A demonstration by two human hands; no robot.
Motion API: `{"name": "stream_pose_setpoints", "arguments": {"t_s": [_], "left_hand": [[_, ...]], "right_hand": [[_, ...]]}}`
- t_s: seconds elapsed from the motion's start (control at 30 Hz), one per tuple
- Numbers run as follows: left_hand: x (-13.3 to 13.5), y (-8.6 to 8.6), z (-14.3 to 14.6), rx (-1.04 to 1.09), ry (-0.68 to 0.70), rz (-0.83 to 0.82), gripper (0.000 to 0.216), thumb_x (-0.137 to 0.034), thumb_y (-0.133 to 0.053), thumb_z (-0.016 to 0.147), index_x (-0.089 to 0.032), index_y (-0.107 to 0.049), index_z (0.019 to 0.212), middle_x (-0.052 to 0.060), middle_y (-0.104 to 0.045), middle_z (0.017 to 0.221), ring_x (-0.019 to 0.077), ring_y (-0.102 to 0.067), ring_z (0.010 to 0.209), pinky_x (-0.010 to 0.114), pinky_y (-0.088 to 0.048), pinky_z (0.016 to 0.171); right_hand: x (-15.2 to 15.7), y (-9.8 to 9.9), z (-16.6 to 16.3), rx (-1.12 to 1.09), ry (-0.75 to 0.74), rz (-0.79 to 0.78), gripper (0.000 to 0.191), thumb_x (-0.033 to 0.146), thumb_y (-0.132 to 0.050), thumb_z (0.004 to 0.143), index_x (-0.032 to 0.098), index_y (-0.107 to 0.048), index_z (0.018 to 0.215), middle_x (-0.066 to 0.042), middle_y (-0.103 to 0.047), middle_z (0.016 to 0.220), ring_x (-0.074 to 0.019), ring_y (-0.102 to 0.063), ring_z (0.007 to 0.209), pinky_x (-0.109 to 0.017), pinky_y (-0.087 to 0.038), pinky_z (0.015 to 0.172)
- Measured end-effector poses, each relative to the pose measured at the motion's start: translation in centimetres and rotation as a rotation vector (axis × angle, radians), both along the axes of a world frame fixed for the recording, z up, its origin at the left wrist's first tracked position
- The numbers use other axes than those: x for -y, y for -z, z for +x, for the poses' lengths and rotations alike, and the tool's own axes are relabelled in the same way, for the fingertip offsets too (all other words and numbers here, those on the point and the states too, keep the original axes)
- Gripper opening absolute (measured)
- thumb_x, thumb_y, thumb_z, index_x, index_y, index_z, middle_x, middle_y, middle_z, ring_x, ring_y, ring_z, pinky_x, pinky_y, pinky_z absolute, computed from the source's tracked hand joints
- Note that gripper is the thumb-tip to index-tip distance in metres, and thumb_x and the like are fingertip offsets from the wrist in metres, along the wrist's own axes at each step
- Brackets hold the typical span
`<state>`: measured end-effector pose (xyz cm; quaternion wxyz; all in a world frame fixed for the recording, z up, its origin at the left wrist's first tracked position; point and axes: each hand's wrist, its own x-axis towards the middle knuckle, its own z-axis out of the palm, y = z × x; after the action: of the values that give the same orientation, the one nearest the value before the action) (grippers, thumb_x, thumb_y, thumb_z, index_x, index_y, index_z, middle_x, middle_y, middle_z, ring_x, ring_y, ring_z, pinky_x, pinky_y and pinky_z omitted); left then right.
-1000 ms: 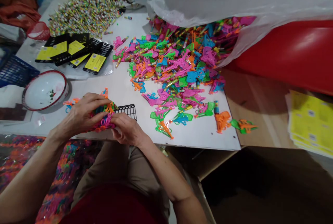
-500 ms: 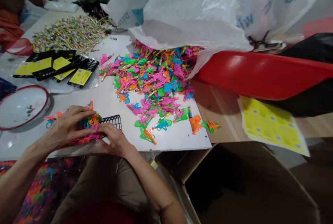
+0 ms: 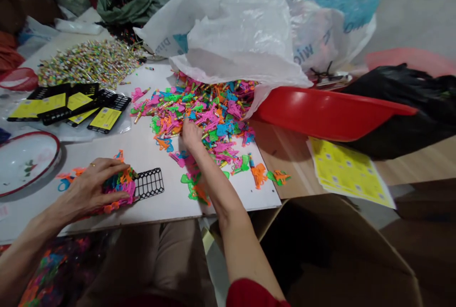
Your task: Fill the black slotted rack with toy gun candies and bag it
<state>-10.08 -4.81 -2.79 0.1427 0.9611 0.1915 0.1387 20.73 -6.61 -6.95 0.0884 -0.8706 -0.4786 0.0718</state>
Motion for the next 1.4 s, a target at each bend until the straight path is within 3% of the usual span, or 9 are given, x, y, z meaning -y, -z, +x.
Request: {"name": "stream_pose_setpoints", "arguments": {"t_s": [0.13, 0.27, 0.4, 0.5, 0.7, 0.9, 1.07, 1.2, 1.4], "left_hand": [[-0.5, -0.3, -0.4, -0.012, 0.042, -0.01, 0.056, -0.062, -0.061, 0.08, -0.021, -0.062, 0.117, 0.012, -0.062, 0.116, 0.0289, -0.058, 0.108, 0.043, -0.049, 0.093], [-1.1, -0.8, -1.1, -0.039, 0.076, -0.033, 0.055, -0.061, -0.06, 0.081, -0.021, -0.061, 0.118, 0.012, -0.062, 0.115, 0.0272, -0.058, 0.107, 0.042, -0.049, 0.092], [-1.4, -0.8, -1.5, -0.041, 0.072, -0.035, 0.055, -0.062, -0.058, 0.081, -0.022, -0.06, 0.119, 0.01, -0.061, 0.115, 0.0266, -0.057, 0.107, 0.042, -0.048, 0.093], [-1.5, -0.7, -1.5, -0.035, 0.077, -0.025, 0.056, -0.062, -0.058, 0.081, -0.021, -0.06, 0.12, 0.011, -0.061, 0.116, 0.0272, -0.056, 0.108, 0.043, -0.047, 0.094], [-1.6, -0.8, -1.5, -0.06, 0.098, -0.03, 0.057, -0.06, -0.06, 0.082, -0.021, -0.058, 0.123, 0.012, -0.058, 0.119, 0.0277, -0.054, 0.112, 0.044, -0.046, 0.096], [-1.1, -1.7, -1.2, -0.06, 0.093, -0.055, 0.062, -0.064, -0.058, 0.081, -0.018, -0.059, 0.122, 0.012, -0.058, 0.117, 0.0269, -0.053, 0.11, 0.044, -0.045, 0.096], [-1.2, -1.6, -1.1, -0.055, 0.105, -0.033, 0.063, -0.062, -0.058, 0.082, -0.015, -0.056, 0.124, 0.014, -0.058, 0.117, 0.0267, -0.053, 0.11, 0.043, -0.046, 0.095], [-1.2, -1.4, -1.2, -0.052, 0.113, -0.017, 0.064, -0.06, -0.058, 0.082, -0.017, -0.052, 0.129, 0.013, -0.057, 0.119, 0.0267, -0.052, 0.111, 0.043, -0.045, 0.095], [-1.0, -1.6, -1.2, -0.069, 0.115, -0.019, 0.062, -0.056, -0.056, 0.087, -0.023, -0.045, 0.138, 0.011, -0.055, 0.121, 0.0253, -0.051, 0.112, 0.042, -0.044, 0.097]], "right_hand": [[-0.2, -1.2, -0.1, 0.008, -0.012, 0.01, 0.037, 0.02, -0.047, 0.091, 0.014, -0.045, 0.127, -0.015, -0.068, 0.103, -0.0275, -0.066, 0.096, -0.035, -0.048, 0.079], [4.5, -1.6, -0.9, -0.165, -0.064, 0.179, 0.035, 0.032, -0.056, 0.088, 0.02, -0.05, 0.121, -0.005, -0.071, 0.091, -0.0227, -0.067, 0.084, -0.03, -0.046, 0.071], [10.1, 1.0, -5.6, -0.324, -0.128, 0.268, 0.027, 0.036, -0.05, 0.094, 0.02, -0.054, 0.116, -0.002, -0.07, 0.088, -0.0171, -0.064, 0.077, -0.026, -0.043, 0.066], [11.9, 3.0, -9.5, -0.225, -0.143, 0.163, 0.02, 0.03, -0.047, 0.096, 0.018, -0.059, 0.105, -0.006, -0.069, 0.091, -0.0202, -0.063, 0.085, -0.028, -0.043, 0.071], [10.6, 2.5, -10.1, -0.17, -0.113, 0.007, 0.015, 0.02, -0.047, 0.092, 0.014, -0.061, 0.093, -0.011, -0.067, 0.091, -0.0231, -0.061, 0.086, -0.03, -0.041, 0.07], [8.3, 3.0, -11.5, -0.79, -0.247, 0.507, 0.022, 0.033, -0.053, 0.086, 0.018, -0.057, 0.101, 0.0, -0.062, 0.08, -0.0144, -0.056, 0.068, -0.024, -0.042, 0.063], [6.3, 6.4, -14.6, -0.947, -0.295, 0.532, 0.019, 0.025, -0.053, 0.082, 0.018, -0.059, 0.099, -0.002, -0.063, 0.084, -0.0165, -0.06, 0.074, -0.028, -0.047, 0.07], [5.3, 6.9, -14.5, -0.877, -0.406, 0.575, 0.017, 0.022, -0.048, 0.085, 0.017, -0.058, 0.099, -0.006, -0.063, 0.096, -0.0178, -0.06, 0.086, -0.03, -0.048, 0.08], [4.7, 5.2, -14.7, -0.483, -0.623, 0.311, 0.025, 0.007, -0.042, 0.081, 0.015, -0.053, 0.102, -0.01, -0.058, 0.1, -0.0204, -0.054, 0.092, -0.033, -0.046, 0.084]]}}
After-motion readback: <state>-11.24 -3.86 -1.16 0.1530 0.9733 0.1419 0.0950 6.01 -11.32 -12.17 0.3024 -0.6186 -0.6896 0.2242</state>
